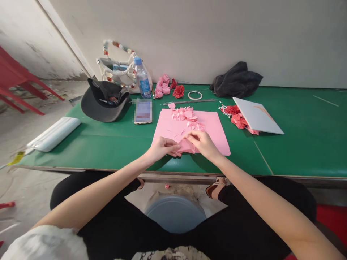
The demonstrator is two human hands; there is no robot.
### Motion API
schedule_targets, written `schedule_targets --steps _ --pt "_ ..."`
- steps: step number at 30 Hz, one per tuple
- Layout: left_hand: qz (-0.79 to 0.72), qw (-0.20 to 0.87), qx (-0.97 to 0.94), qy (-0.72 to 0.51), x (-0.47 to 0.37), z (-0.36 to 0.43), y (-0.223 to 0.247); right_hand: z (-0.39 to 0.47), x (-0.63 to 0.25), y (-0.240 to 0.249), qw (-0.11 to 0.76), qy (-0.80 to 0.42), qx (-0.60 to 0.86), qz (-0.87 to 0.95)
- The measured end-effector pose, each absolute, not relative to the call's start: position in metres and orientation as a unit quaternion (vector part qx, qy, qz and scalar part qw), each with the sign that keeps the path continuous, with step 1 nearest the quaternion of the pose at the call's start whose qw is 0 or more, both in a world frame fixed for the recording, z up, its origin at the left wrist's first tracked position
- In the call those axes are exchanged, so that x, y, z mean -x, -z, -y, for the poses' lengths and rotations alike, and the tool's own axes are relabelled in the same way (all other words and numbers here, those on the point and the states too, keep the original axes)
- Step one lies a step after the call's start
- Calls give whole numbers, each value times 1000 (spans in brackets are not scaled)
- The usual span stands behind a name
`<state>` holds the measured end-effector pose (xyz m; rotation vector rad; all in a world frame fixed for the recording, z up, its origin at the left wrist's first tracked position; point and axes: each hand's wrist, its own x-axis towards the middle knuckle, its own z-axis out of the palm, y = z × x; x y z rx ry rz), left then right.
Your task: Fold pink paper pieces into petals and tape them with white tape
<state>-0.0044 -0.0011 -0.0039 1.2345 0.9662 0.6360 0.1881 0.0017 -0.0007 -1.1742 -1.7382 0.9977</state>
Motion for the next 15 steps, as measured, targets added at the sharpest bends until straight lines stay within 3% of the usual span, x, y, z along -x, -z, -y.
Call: schedule_targets --steps 8,15 --pt "-405 661 -531 -343 5 1 0 1 -187 -2 445 -400 443 667" --pt "-388 665 -524 -364 6 2 3 8 -186 2 446 -232 362 785"
